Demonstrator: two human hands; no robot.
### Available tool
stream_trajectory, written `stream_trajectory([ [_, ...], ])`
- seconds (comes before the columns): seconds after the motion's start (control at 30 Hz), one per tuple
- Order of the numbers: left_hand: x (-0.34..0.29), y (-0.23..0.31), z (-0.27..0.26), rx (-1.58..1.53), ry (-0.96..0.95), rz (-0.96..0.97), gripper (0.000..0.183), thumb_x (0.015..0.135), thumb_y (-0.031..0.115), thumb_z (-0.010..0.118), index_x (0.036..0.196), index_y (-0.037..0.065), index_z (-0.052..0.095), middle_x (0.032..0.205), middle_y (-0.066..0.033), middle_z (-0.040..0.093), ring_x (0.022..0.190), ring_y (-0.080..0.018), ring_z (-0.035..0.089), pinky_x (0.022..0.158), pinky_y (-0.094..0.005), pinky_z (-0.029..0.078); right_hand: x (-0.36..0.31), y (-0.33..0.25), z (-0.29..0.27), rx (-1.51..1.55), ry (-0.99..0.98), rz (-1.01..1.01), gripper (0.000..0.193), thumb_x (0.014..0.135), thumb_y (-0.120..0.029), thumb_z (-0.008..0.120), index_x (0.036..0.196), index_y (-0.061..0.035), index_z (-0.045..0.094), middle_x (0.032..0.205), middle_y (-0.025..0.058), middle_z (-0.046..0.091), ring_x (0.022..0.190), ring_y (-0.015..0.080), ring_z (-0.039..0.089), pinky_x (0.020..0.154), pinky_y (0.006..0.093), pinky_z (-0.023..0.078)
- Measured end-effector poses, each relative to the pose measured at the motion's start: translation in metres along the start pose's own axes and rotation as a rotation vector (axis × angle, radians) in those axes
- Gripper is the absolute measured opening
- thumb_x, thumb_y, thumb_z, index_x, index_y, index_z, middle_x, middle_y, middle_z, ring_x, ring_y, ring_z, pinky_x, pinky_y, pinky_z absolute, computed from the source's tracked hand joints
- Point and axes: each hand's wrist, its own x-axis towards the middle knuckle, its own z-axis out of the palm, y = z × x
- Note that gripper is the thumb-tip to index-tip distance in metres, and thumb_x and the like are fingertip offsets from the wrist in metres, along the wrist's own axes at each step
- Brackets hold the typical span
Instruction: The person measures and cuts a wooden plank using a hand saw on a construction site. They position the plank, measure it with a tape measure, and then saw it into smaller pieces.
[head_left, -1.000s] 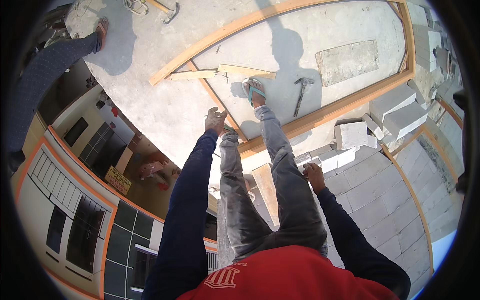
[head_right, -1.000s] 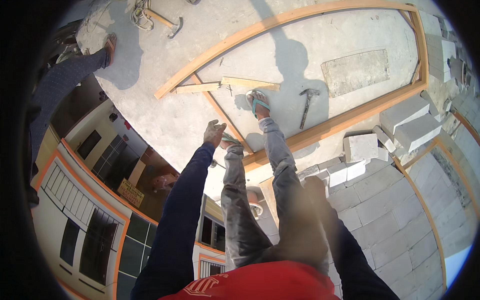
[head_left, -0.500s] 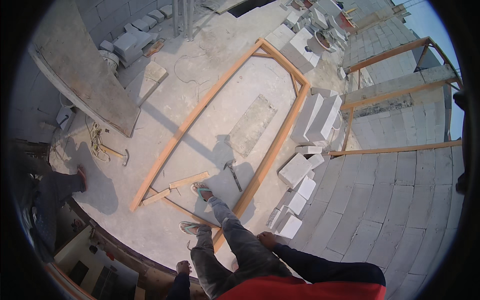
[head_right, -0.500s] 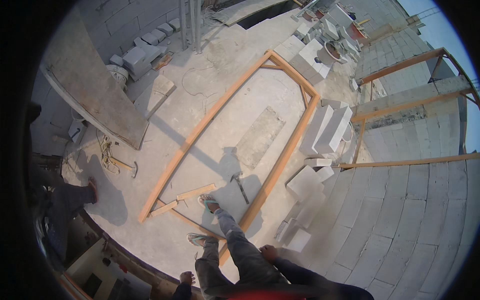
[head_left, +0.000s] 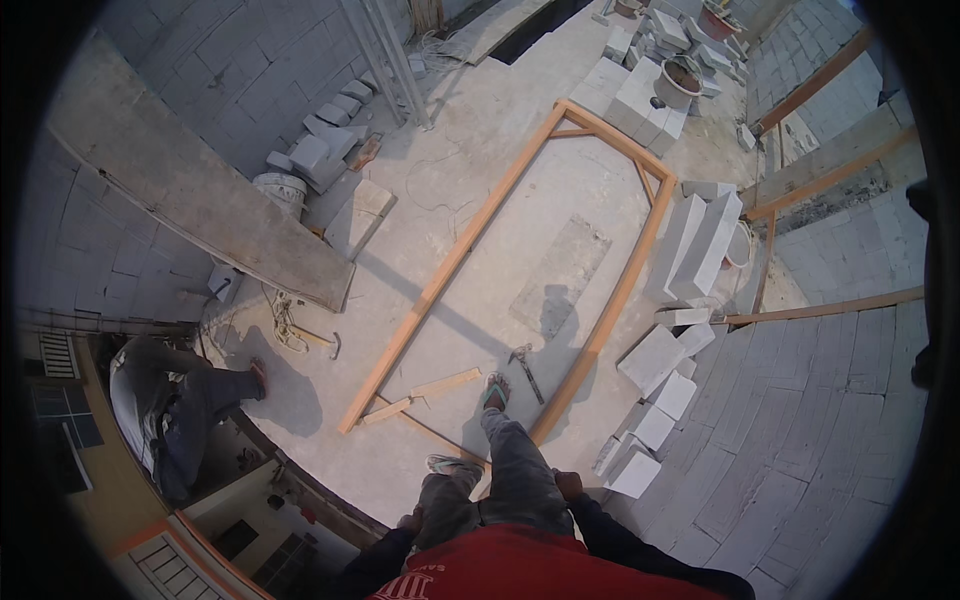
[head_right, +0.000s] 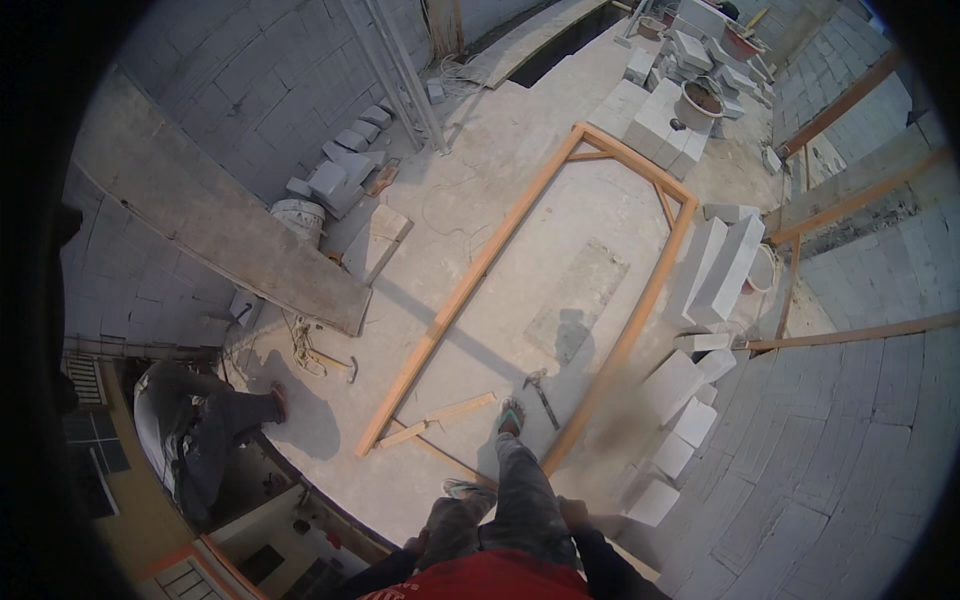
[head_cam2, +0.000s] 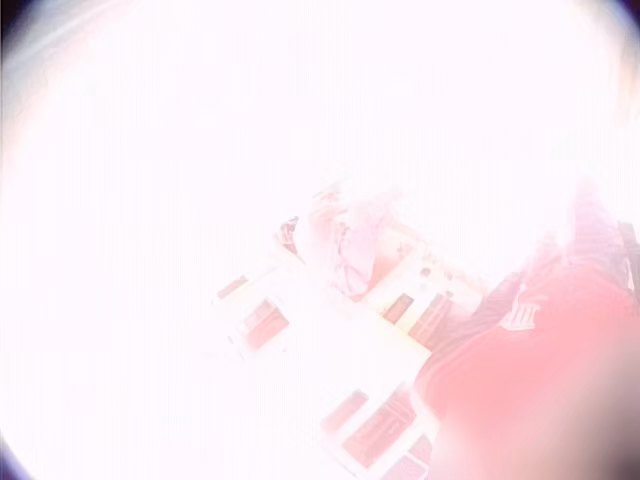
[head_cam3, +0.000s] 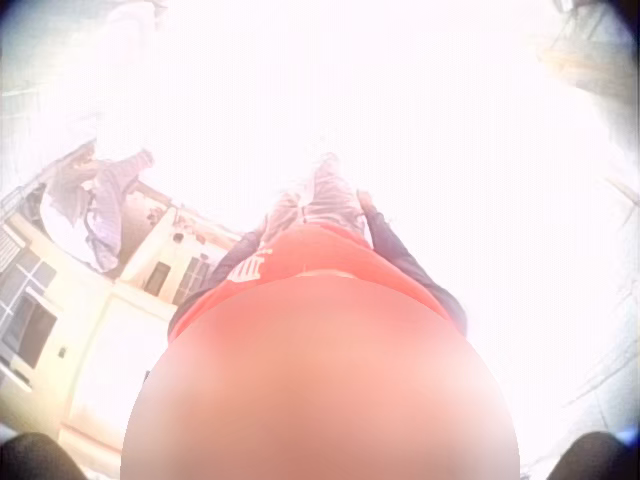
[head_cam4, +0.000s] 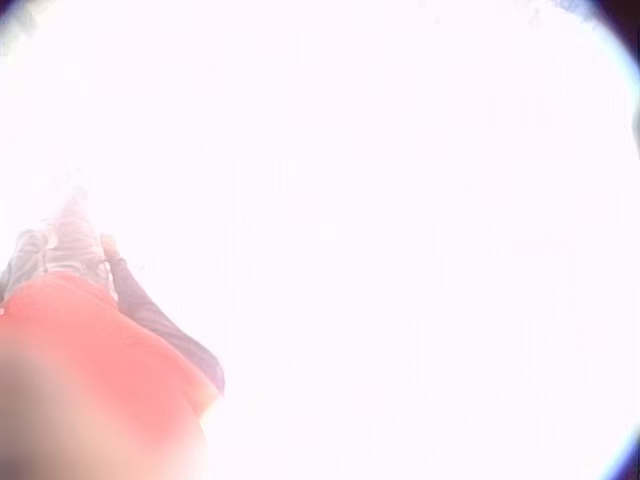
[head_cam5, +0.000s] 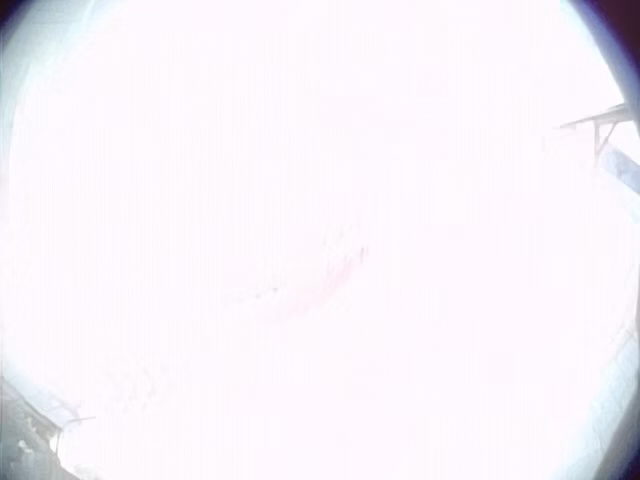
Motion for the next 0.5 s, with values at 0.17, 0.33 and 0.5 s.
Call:
stream_trajectory([
  [0.17,-0.023,0.058,-0.043,0.016,0.202,0.122,0.094,0.1,0.072,0.022,0.116,-0.007,0.07,0.119,-0.033,0.067,0.122,-0.045,0.061,0.104,-0.053,0.046,0.032,0.024,-0.049,0.094,0.11,-0.224,0.033,0.09,-0.039,0.062,0.091,-0.0064,0.06,0.064,0.0132,0.065,0.058,0.0345,0.068,0.052,0.0455,0.051],
  [0.33,-0.061,0.114,-0.096,0.07,0.291,0.276,0.084,0.101,0.071,0.026,0.111,0.003,0.075,0.112,-0.0271,0.071,0.111,-0.0455,0.066,0.096,-0.053,0.051,0.048,0.035,-0.083,0.019,-0.041,-0.21,0.037,0.086,-0.043,0.065,0.089,-0.006,0.06,0.065,0.0169,0.065,0.062,0.0381,0.069,0.052,0.0473,0.05],
  [0.5,-0.079,0.179,-0.133,0.099,0.541,0.542,0.077,0.102,0.067,0.034,0.104,0.001,0.075,0.105,-0.0294,0.071,0.106,-0.0477,0.067,0.094,-0.0573,0.05,0.054,0.036,-0.102,0.122,-0.027,-0.194,0.04,0.087,-0.044,0.064,0.091,-0.0041,0.064,0.074,0.0186,0.067,0.071,0.0392,0.069,0.06,0.048,0.052],
])
